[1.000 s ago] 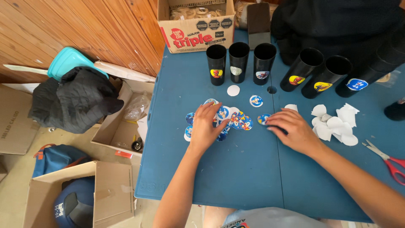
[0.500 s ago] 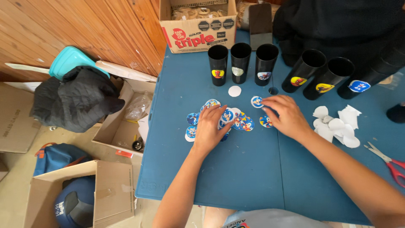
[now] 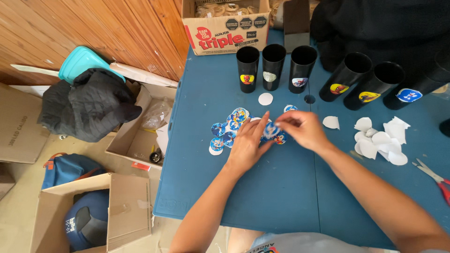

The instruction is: The person sorts through a pile of circular stickers on a blue table, peeling them apart and arranging them. They then pick up a black cylindrical tube and apply a sticker to its side before placing it back on the table.

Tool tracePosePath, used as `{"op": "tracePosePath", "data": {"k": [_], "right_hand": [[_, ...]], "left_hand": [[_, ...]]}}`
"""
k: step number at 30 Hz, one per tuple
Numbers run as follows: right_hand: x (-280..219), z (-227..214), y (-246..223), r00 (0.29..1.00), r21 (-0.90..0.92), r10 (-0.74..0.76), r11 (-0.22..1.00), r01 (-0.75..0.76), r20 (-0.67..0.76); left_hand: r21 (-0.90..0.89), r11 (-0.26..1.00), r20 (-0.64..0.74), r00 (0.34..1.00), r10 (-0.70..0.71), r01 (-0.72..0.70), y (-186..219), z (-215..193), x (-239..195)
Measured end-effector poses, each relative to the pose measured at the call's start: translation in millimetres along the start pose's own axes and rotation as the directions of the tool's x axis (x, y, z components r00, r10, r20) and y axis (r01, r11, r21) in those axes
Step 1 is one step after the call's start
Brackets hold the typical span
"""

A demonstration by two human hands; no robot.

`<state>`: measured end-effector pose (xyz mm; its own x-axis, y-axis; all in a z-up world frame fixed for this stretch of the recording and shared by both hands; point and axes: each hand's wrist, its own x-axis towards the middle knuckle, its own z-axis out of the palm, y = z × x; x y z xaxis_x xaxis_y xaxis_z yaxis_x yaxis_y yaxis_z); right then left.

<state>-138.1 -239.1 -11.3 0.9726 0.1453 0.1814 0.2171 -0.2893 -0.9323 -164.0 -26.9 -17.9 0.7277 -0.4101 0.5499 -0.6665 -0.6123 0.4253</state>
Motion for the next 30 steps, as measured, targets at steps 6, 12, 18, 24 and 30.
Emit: {"op": "tracePosePath", "data": {"k": [6, 12, 18, 24, 30], "right_hand": [[15.1, -37.0, 38.9, 0.964, -0.158, -0.042, 0.987, 0.000, -0.263], [13.1, -43.6, 50.6, 0.948, -0.506, -0.151, 0.862, -0.012, -0.281], [5.5, -46.2, 28.0, 0.955, -0.532, -0.200, 0.845, 0.054, -0.221], [-20.8, -44.5, -7.0, 0.992, -0.388, -0.030, 0.921, -0.021, -0.126], [-24.8, -37.1, -23.9, 0.987, -0.346, 0.163, 0.926, -0.153, -0.002]], "left_hand": [[-0.016, 1.000, 0.054, 0.998, -0.026, 0.027, -0.9, 12.2, -3.8], [0.164, 0.986, 0.120, 0.992, -0.029, 0.009, 18.3, 12.5, 1.5], [0.111, 0.992, 0.136, 0.987, -0.081, 0.066, 9.1, 28.8, -5.3], [0.046, 0.998, 0.130, 0.990, -0.057, 0.052, -7.1, 47.5, -12.3], [-0.003, 0.998, 0.056, 0.996, -0.068, 0.068, -3.3, 44.7, -9.3]]}}
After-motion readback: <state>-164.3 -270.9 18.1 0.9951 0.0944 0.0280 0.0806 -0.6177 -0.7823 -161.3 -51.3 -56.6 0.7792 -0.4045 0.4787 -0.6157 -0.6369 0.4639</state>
